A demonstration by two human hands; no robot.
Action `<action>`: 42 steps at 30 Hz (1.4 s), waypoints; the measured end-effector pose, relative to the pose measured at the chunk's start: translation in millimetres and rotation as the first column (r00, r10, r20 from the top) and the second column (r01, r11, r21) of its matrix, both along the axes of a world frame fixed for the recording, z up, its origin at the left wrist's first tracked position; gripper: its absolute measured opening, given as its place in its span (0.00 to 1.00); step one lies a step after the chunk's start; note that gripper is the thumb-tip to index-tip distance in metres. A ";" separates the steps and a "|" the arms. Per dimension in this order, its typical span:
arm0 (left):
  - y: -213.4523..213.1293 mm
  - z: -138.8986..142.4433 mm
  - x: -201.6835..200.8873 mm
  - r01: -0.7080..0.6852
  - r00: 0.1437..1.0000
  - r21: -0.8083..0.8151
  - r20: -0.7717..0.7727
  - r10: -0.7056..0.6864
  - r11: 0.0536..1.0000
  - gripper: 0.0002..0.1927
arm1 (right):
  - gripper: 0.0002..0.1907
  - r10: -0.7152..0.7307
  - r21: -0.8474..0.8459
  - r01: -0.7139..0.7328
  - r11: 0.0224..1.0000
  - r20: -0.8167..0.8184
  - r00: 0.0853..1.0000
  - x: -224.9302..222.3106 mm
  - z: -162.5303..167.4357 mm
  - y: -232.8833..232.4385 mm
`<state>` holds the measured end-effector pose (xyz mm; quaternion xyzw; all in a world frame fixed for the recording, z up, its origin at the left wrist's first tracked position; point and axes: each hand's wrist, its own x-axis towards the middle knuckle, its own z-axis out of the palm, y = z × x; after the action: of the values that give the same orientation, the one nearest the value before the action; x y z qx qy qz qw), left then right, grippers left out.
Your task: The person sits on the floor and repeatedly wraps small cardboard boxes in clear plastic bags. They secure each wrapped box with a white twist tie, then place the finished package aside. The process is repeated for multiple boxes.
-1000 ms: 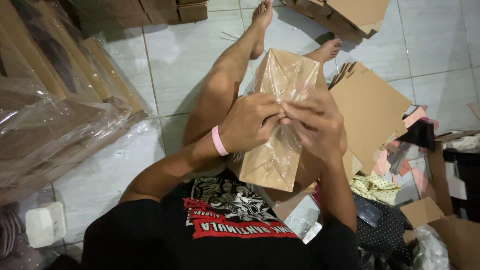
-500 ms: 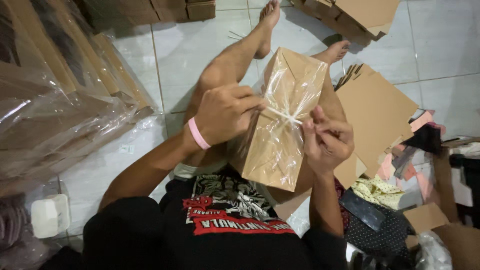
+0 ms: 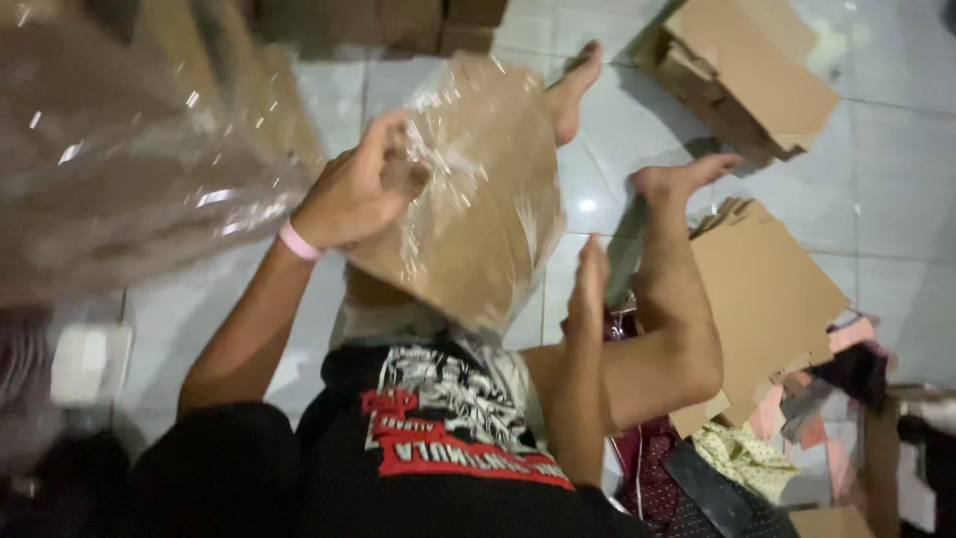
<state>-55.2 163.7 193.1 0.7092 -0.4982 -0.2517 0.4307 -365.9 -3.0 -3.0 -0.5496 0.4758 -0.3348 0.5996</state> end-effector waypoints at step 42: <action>433.3 -241.5 70.3 -0.851 0.523 0.070 0.031 0.851 0.521 0.32 | 0.37 0.734 -0.484 -0.698 0.527 -0.154 0.661 233.7 -110.9 150.5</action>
<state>15.1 597.1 -48.4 0.8772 -0.0771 -0.0308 0.4729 -132.2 147.5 -113.9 -0.8201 0.0820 -0.1896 0.5336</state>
